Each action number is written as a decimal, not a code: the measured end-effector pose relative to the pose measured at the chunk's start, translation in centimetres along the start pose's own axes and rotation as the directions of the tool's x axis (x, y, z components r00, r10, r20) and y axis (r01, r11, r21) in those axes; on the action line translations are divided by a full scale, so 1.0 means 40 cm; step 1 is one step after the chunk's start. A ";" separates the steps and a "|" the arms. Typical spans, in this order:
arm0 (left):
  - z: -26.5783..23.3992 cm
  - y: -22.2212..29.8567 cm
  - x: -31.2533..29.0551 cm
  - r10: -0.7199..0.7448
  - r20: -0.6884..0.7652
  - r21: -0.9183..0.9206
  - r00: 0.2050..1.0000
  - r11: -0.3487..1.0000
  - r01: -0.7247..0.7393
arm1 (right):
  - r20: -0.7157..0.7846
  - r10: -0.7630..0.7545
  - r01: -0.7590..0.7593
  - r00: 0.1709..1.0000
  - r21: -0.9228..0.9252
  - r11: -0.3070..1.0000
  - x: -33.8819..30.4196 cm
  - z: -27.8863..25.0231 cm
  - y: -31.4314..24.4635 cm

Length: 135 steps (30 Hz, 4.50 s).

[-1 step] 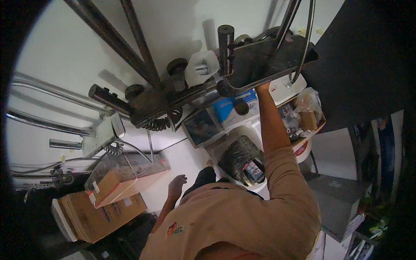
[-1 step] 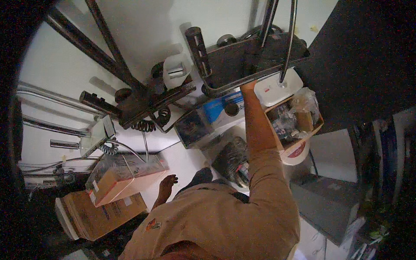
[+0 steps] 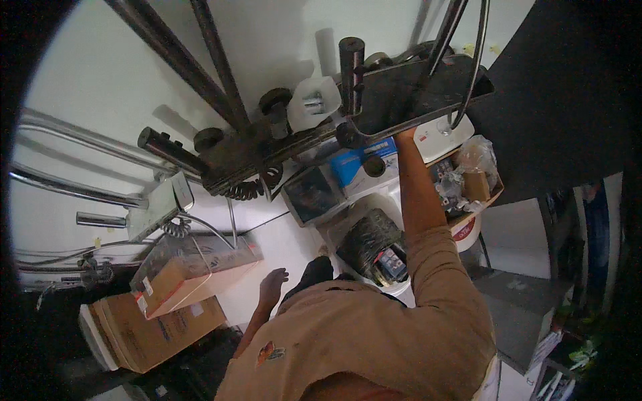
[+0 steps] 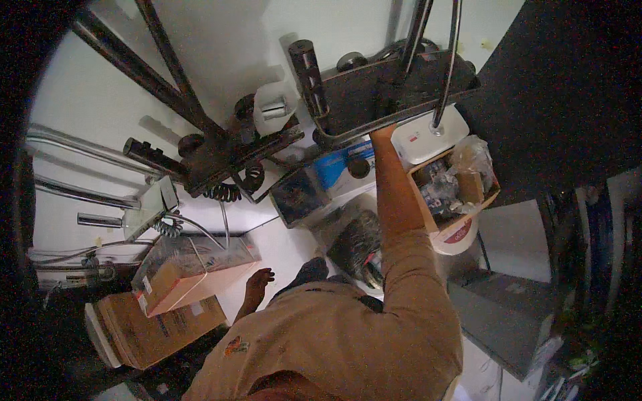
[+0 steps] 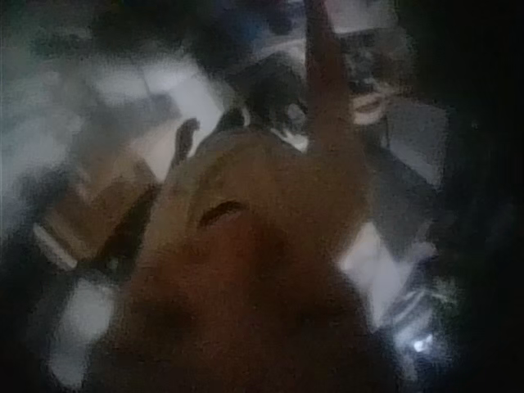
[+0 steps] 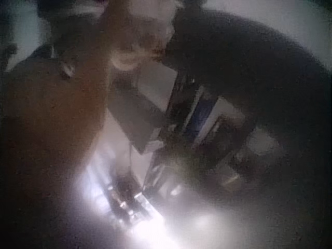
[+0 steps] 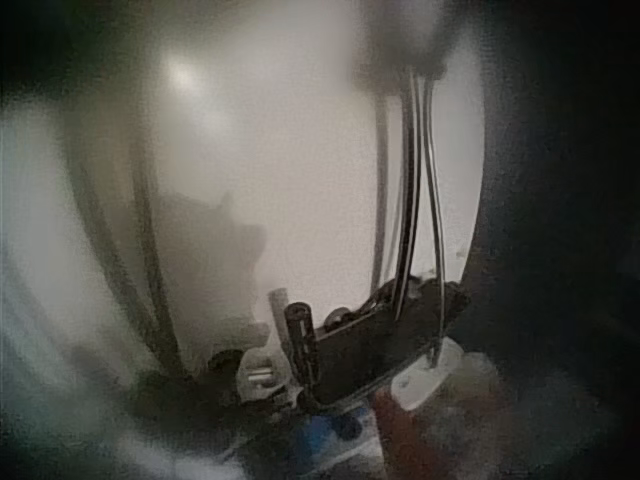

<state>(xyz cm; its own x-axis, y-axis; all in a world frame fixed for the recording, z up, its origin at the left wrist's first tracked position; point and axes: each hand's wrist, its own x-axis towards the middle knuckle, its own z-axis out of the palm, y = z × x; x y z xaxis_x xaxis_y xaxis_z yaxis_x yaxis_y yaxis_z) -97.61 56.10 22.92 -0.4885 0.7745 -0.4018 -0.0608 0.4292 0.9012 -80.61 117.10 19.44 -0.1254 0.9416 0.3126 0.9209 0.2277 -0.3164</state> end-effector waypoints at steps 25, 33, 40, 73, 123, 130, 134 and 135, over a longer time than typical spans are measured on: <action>-0.012 -0.007 -0.029 0.208 -0.026 0.314 0.978 0.930 -0.190 | -0.151 -0.247 0.271 0.957 0.771 0.576 -0.010 -0.107 0.012; 0.003 0.030 -0.039 -0.038 -0.030 0.263 0.999 0.964 0.045 | -0.147 -0.249 0.274 0.957 0.735 0.620 0.008 -0.175 0.003; 0.009 0.008 -0.033 0.137 -0.043 0.446 0.990 0.889 -0.103 | -0.129 -0.271 0.272 0.954 0.753 0.599 0.000 -0.168 -0.034; 0.477 0.632 0.623 0.736 0.196 0.812 0.648 0.249 -0.528 | 0.127 -0.111 -0.137 0.986 0.986 -0.092 0.030 -0.137 0.065; 0.299 1.167 0.275 0.782 0.210 0.101 0.587 0.580 -0.809 | 0.019 -0.117 0.025 0.993 0.933 0.360 -0.092 -0.338 -0.176; 0.328 0.907 0.148 0.817 0.271 -0.281 0.510 0.573 -0.770 | -0.022 -0.151 0.071 0.988 0.943 0.325 -0.016 -0.185 -0.081; 0.309 0.819 0.132 0.841 0.227 -0.295 0.490 0.539 -0.789 | -0.033 -0.133 0.094 0.991 0.870 0.485 -0.082 -0.329 -0.159; 0.315 0.811 0.134 0.849 0.208 -0.311 0.486 0.528 -0.790 | -0.079 -0.122 0.132 0.989 0.841 0.524 -0.101 -0.392 -0.167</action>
<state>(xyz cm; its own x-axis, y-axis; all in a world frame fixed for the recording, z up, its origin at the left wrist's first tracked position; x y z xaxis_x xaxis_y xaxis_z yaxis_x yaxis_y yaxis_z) -91.22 80.03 47.94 -0.1081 0.8373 0.5359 0.0827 -0.5297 0.8442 -80.49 107.89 34.32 -0.2075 0.8841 0.4188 0.1557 0.4525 -0.8780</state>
